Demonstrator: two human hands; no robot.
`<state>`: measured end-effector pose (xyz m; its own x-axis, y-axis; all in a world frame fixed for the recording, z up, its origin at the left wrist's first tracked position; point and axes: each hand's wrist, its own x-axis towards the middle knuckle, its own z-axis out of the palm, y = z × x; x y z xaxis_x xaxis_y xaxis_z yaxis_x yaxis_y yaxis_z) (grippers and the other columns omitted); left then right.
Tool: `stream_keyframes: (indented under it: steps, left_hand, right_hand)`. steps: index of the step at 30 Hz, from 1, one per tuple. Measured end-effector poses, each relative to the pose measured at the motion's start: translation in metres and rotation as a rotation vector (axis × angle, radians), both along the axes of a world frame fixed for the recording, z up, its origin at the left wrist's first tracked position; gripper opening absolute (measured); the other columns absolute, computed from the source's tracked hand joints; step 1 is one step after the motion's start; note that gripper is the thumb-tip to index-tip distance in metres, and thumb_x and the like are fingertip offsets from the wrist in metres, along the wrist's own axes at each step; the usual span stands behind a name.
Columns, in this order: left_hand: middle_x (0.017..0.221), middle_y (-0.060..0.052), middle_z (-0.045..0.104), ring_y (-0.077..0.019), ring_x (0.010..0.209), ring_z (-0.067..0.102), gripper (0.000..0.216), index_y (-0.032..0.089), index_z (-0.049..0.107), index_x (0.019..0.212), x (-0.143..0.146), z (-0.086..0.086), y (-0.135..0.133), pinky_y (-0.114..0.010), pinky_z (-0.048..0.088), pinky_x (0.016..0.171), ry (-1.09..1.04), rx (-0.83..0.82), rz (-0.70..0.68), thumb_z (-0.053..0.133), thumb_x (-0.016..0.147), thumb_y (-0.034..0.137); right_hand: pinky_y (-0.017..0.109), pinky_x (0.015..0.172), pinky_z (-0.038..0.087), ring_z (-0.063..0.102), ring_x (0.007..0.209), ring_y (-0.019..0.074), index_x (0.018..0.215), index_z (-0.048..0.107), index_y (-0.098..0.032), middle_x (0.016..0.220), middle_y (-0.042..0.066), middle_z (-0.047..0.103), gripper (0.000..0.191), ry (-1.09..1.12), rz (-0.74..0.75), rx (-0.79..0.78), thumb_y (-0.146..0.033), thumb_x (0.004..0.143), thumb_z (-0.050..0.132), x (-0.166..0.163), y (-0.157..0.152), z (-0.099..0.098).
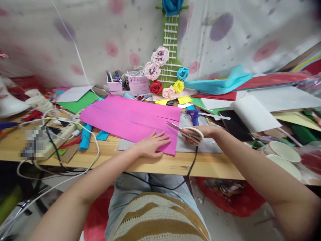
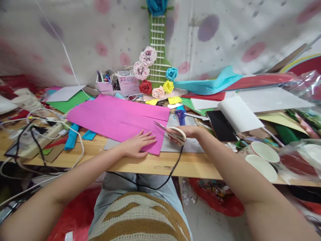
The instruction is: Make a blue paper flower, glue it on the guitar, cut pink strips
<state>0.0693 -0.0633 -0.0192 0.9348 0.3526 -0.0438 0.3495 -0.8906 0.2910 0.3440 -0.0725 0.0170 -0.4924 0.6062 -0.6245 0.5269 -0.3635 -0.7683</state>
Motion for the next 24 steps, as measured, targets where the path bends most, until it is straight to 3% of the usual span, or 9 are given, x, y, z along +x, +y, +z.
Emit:
stream_keyframes:
  steps: [5, 8, 15, 19, 24]
  left_hand:
    - [0.148, -0.013, 0.027, -0.0334, 0.137, 0.018, 0.067, 0.013, 0.031, 0.139, 0.009, -0.003, -0.008, -0.057, 0.012, 0.109, 0.037, 0.047, -0.01, 0.048, 0.078, 0.031]
    - [0.145, -0.01, 0.034, -0.0312, 0.137, 0.021, 0.057, 0.015, 0.035, 0.137, 0.013, -0.007, -0.013, -0.059, 0.015, 0.107, 0.027, 0.064, 0.002, 0.041, 0.081, 0.023]
    - [0.14, -0.007, 0.042, -0.0205, 0.132, 0.033, 0.046, 0.014, 0.04, 0.132, 0.009, -0.013, -0.008, -0.044, 0.019, 0.112, -0.064, 0.057, 0.097, 0.032, 0.087, 0.016]
    - [0.137, -0.012, 0.045, -0.0192, 0.13, 0.037, 0.043, 0.012, 0.043, 0.13, 0.004, -0.007, 0.002, -0.038, 0.025, 0.11, -0.057, -0.014, 0.129, 0.028, 0.092, 0.026]
    - [0.133, -0.011, 0.05, -0.02, 0.121, 0.047, 0.047, 0.014, 0.041, 0.133, 0.005, 0.012, 0.006, -0.034, 0.035, 0.103, -0.078, -0.218, 0.185, 0.025, 0.093, 0.032]
  right_hand:
    - [0.021, 0.046, 0.037, 0.048, 0.048, 0.0088, 0.08, 0.055, -0.012, 0.058, 0.001, 0.051, 0.055, 0.026, 0.008, 0.01, -0.067, 0.075, 0.049, -0.008, 0.003, -0.002]
    - [0.022, 0.049, 0.037, 0.048, 0.05, 0.0094, 0.079, 0.055, -0.013, 0.058, 0.001, 0.05, 0.052, 0.038, -0.026, -0.013, -0.064, 0.076, 0.049, -0.008, 0.005, 0.0]
    - [0.022, 0.049, 0.033, 0.048, 0.05, 0.0088, 0.076, 0.056, -0.012, 0.059, 0.002, 0.05, 0.051, 0.059, -0.085, -0.028, -0.062, 0.079, 0.045, -0.007, 0.004, -0.003]
    - [0.024, 0.049, 0.034, 0.048, 0.049, 0.0093, 0.077, 0.056, -0.012, 0.06, 0.003, 0.05, 0.054, 0.06, -0.091, -0.065, -0.063, 0.081, 0.041, -0.004, 0.005, -0.006]
    - [0.024, 0.043, 0.028, 0.047, 0.046, 0.0097, 0.076, 0.057, -0.014, 0.061, 0.004, 0.05, 0.05, 0.086, -0.093, -0.115, -0.059, 0.085, 0.037, 0.005, 0.012, -0.007]
